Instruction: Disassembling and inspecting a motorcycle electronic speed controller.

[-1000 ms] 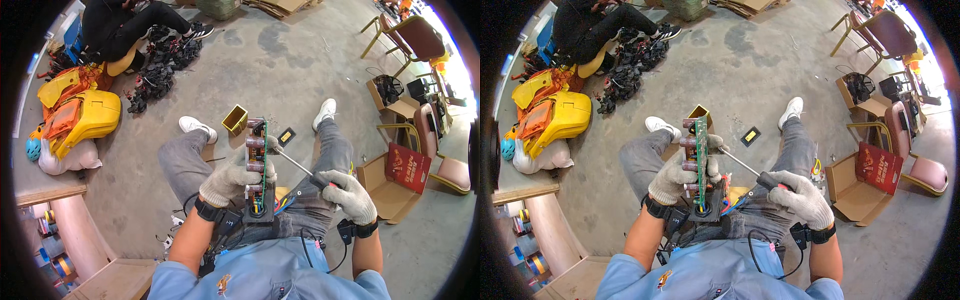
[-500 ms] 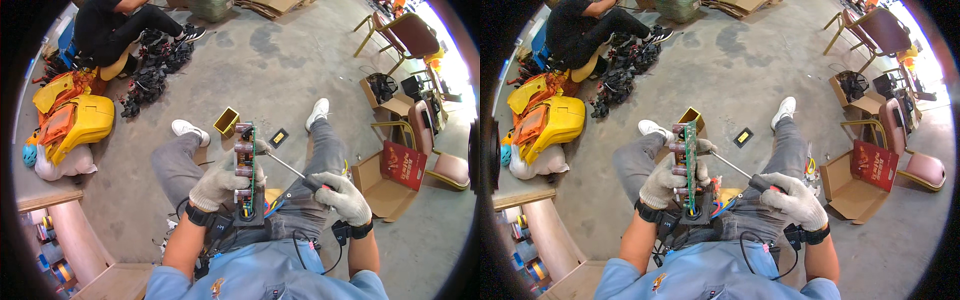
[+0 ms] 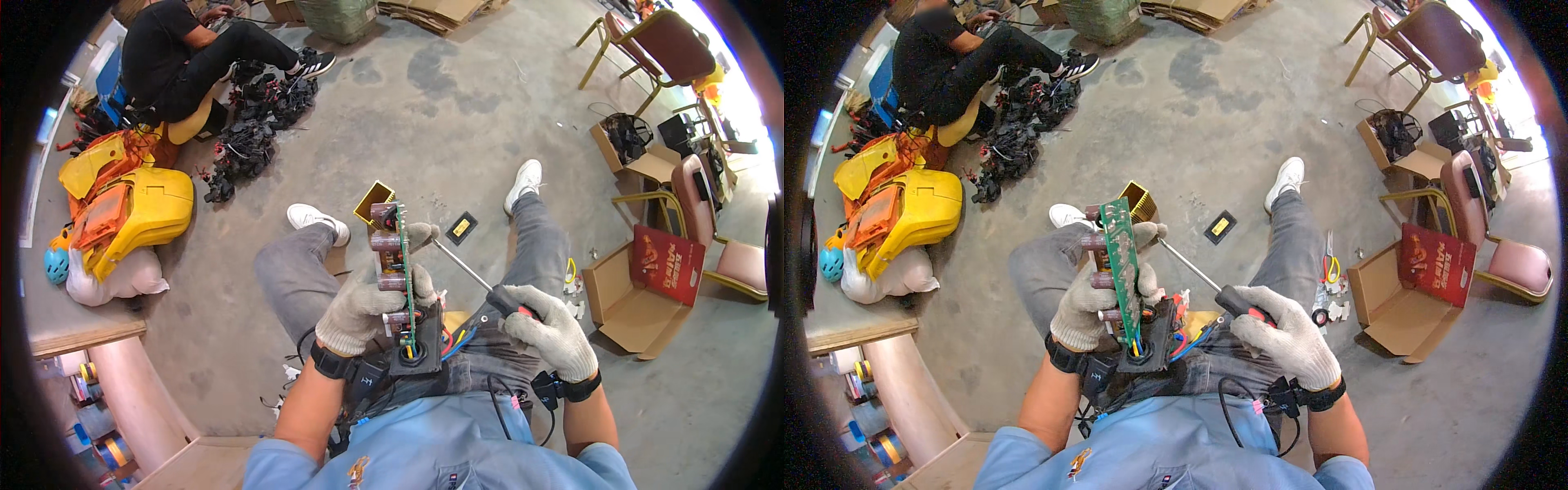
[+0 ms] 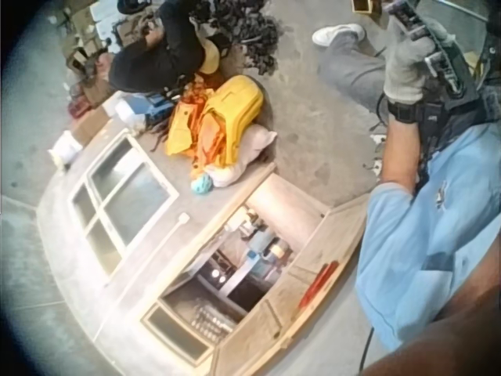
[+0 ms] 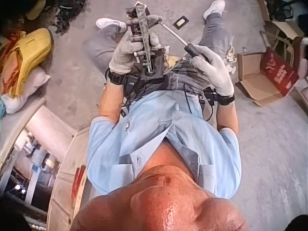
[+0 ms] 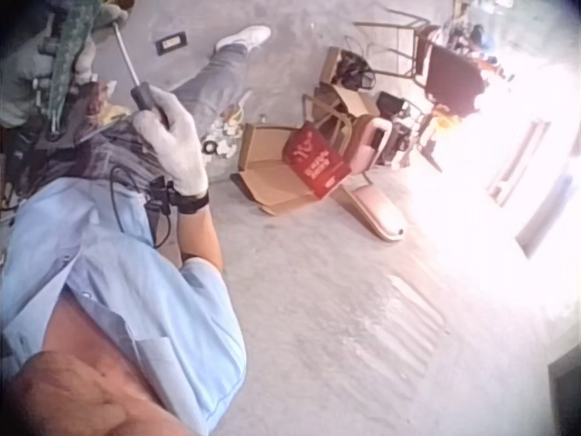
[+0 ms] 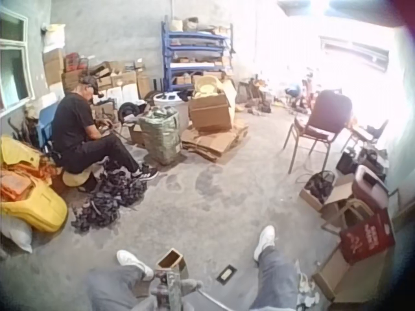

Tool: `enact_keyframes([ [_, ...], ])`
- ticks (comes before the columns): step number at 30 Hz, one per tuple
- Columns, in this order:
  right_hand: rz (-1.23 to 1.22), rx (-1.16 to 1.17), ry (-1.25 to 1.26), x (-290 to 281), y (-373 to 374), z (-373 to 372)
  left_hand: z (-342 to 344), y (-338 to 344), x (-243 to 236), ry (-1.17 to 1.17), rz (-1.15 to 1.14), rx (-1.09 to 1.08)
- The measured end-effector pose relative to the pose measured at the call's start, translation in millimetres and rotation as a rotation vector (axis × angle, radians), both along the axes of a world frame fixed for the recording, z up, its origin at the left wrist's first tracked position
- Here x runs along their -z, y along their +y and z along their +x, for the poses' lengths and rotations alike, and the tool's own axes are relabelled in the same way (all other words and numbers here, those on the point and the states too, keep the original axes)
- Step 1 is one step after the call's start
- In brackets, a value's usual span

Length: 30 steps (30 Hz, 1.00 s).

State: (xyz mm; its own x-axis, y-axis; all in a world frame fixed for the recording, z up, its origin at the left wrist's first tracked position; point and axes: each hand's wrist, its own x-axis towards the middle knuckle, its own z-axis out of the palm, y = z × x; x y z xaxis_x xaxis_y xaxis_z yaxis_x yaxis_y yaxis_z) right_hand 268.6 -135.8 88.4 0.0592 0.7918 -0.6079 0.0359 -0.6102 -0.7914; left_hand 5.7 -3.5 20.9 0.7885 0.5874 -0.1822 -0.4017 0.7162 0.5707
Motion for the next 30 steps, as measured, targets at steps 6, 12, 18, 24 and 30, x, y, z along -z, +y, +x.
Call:
enact_keyframes([
  [6, -0.005, 0.005, 0.019, 1, 3, -1, -2, -2, 3, -0.098, -0.092, -0.009],
  [12, 0.019, -0.005, 0.017, 8, 3, 0, -2, -3, 4, -0.132, -0.119, -0.03],
  [18, -0.038, 0.065, 0.111, 4, 4, -1, 1, -3, -5, 0.036, 0.081, -0.027],
  [24, -0.045, 0.222, 0.329, 11, 1, 0, 6, -7, -17, 0.077, 0.104, -0.038],
  [30, 0.022, 0.22, 0.503, 22, -5, 5, 5, -8, -15, 0.068, 0.069, -0.037],
])
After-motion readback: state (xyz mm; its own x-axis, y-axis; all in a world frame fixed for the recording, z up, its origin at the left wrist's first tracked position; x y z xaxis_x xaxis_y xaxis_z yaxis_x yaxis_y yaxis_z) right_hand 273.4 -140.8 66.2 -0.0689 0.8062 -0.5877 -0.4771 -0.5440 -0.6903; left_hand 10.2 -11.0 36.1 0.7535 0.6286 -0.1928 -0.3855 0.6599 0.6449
